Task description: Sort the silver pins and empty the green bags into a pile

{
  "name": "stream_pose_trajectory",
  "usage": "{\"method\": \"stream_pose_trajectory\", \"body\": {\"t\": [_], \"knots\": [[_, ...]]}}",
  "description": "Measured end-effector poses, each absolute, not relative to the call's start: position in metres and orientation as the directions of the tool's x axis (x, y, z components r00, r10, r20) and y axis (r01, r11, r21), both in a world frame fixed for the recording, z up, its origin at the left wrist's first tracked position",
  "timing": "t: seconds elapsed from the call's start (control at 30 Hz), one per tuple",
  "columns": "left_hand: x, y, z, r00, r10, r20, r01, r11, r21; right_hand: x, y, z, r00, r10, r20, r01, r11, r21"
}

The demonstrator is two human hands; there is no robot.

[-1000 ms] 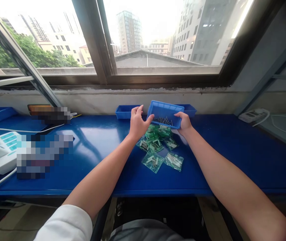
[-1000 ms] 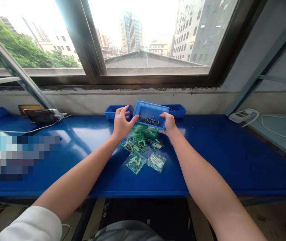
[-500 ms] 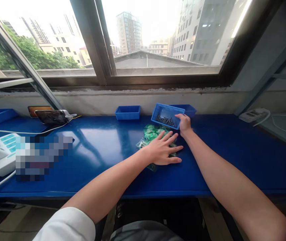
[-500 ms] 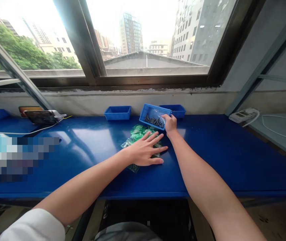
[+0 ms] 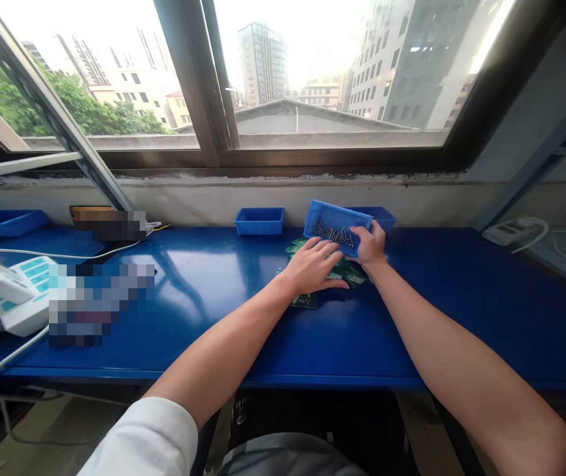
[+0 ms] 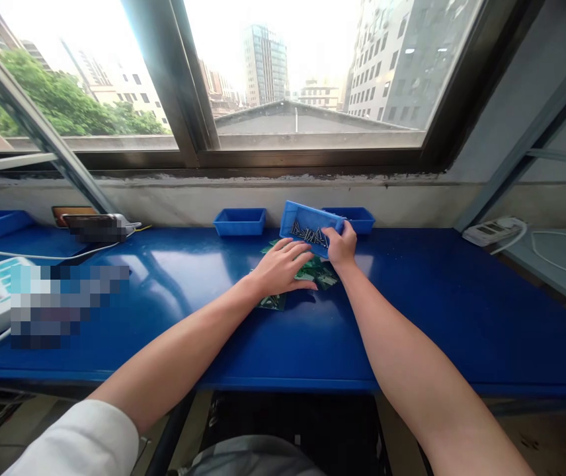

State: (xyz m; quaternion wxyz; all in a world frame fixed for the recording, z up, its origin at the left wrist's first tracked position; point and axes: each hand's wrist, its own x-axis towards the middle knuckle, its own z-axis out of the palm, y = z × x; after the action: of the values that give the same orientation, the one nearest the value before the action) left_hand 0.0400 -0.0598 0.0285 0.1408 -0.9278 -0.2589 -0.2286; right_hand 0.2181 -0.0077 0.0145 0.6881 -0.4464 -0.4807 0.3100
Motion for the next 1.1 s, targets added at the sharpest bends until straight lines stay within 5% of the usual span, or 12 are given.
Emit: {"method": "stream_pose_trajectory", "body": {"t": [0.3, 0.53, 1.1], "knots": [[0.039, -0.072, 0.027, 0.497, 0.652, 0.572, 0.790, -0.613, 0.013, 0.208, -0.021, 0.017, 0.310, 0.758, 0.573, 0.236, 0.523, -0.819], [0.038, -0.056, 0.013, 0.524, 0.640, 0.562, 0.757, -0.653, 0.038, 0.198, -0.042, 0.024, 0.103, 0.717, 0.689, 0.445, 0.587, -0.677], [0.034, -0.056, 0.017, 0.576, 0.634, 0.516, 0.711, -0.700, 0.067, 0.205, -0.043, 0.028, 0.122, 0.691, 0.712, 0.508, 0.573, -0.643]]}}
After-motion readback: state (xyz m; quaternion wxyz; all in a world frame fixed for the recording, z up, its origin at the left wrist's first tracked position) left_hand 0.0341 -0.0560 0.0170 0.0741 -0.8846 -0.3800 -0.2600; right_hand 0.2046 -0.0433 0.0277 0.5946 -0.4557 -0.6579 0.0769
